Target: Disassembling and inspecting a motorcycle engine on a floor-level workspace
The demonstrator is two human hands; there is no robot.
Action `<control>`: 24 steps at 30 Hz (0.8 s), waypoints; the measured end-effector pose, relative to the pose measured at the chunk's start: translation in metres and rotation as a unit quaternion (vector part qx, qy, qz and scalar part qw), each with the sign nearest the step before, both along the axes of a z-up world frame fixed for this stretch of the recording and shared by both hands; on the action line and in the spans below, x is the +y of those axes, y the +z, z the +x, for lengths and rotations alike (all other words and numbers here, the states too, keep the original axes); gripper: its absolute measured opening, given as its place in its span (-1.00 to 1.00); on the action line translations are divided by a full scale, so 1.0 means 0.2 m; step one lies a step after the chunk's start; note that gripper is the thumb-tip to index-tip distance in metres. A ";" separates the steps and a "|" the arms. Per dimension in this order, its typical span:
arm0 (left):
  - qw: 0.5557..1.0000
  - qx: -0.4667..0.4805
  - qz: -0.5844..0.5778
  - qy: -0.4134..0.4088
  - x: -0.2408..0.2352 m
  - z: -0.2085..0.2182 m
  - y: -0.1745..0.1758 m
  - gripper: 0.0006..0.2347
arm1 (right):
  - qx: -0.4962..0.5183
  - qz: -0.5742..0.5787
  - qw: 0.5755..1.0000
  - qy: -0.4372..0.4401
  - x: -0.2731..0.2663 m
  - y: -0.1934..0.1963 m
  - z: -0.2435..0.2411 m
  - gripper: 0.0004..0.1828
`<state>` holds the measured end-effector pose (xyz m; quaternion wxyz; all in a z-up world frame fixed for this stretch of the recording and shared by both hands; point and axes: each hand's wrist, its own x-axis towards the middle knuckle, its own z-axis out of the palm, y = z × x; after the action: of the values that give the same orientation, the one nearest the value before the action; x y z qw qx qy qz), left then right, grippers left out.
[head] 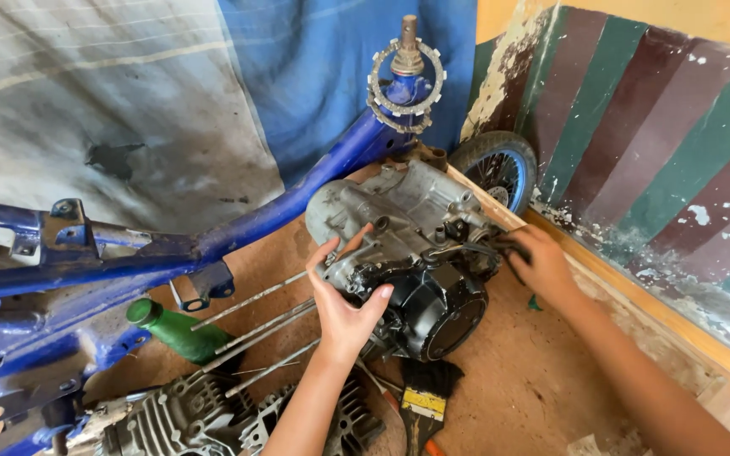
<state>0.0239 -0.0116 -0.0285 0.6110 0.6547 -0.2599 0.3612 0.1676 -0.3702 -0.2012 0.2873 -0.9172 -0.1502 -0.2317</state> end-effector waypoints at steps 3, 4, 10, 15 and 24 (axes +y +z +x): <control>1.000 -0.004 0.005 0.000 0.00 -0.01 0.01 -0.33 | 0.035 0.002 0.999 0.019 0.12 0.10 -0.12 -0.67; 1.000 -0.005 0.005 -0.001 -0.01 0.00 0.02 -0.33 | 0.033 0.002 0.999 0.019 0.13 0.14 -0.14 -0.67; 1.000 -0.002 0.003 -0.007 0.00 -0.01 0.00 -0.32 | -0.032 -0.130 0.989 0.062 0.13 0.24 -0.22 -0.90; 1.000 0.007 0.005 -0.007 0.00 -0.02 0.01 -0.33 | -0.098 -0.207 0.964 0.135 0.13 0.41 -0.28 -0.90; 1.000 0.008 0.009 0.002 0.00 -0.01 0.01 -0.31 | -0.038 0.064 0.995 -0.066 -0.02 0.27 -0.08 -0.74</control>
<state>0.0217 -0.0120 -0.0273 0.6066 0.6635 -0.2567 0.3548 0.1513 -0.3738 -0.1469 0.3236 -0.8954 -0.0849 -0.2939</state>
